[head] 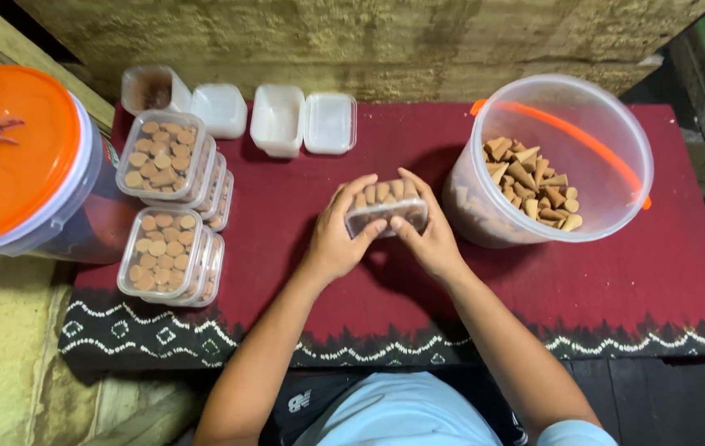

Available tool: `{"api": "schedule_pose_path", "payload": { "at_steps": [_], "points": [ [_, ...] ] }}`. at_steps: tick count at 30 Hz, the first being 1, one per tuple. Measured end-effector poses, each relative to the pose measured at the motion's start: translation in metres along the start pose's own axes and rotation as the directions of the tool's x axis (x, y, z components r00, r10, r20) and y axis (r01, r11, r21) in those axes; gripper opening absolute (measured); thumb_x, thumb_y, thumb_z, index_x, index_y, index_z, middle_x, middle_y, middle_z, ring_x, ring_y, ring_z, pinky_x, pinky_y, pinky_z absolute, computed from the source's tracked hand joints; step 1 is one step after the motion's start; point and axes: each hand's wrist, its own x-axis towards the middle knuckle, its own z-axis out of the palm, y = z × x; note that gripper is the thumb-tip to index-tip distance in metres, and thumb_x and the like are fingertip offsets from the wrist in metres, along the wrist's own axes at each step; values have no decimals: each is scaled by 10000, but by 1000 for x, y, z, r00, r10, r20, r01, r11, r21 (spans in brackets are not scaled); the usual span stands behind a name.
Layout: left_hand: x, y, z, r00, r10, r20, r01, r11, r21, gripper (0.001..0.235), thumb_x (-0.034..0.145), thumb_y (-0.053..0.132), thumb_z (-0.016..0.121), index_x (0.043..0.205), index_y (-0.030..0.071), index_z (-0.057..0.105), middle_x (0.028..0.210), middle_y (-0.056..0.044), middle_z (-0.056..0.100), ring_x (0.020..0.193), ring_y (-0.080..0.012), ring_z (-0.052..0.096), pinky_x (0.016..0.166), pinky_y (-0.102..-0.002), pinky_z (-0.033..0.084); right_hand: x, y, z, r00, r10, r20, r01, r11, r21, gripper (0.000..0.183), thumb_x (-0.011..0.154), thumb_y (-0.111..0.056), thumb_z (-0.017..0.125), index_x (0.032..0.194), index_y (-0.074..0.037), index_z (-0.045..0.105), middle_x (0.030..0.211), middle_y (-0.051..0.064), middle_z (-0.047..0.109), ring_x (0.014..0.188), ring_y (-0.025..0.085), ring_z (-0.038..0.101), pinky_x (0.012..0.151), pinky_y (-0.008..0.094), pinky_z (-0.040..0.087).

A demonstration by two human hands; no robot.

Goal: The person is manually sorting and packing incense cones from a bulk bucket into individual plastic retail containers and then sealing them with lids.

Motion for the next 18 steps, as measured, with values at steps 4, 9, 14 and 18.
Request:
{"api": "schedule_pose_path", "payload": {
  "at_steps": [4,9,14,18],
  "points": [
    [29,-16,7,979,198,-41,-201,977,-74,644,774,88,750,1394,112,578,1253,-94,586,1213,-305,593,1077,-436,453,26,-4,-4,989,-69,-134,75,997,37,689,904,-286,777,1511,-98,511,1192,84,594,1164,181,527,1091,413,436],
    [26,-12,14,960,274,-64,-281,934,-220,505,861,182,719,1324,23,591,1254,-167,577,1193,-334,583,1055,-480,442,22,10,3,968,-60,-243,52,998,-40,705,845,-437,827,1428,-137,566,1125,92,637,1070,197,571,1033,426,462],
    [22,-19,23,938,263,-225,-302,939,-163,372,990,347,639,1198,39,662,1148,-124,653,1002,-270,651,902,-393,513,19,21,4,971,-90,-220,65,991,-115,655,876,-548,758,1355,-136,586,1057,76,650,976,168,574,929,400,491],
    [21,-14,21,942,224,-251,-282,932,-226,364,1006,350,603,1180,36,668,1126,-115,651,914,-225,620,856,-371,506,19,5,9,972,-104,-209,83,991,-104,572,954,-510,660,1361,-114,602,984,42,608,957,146,545,918,356,481]
  ]
}}
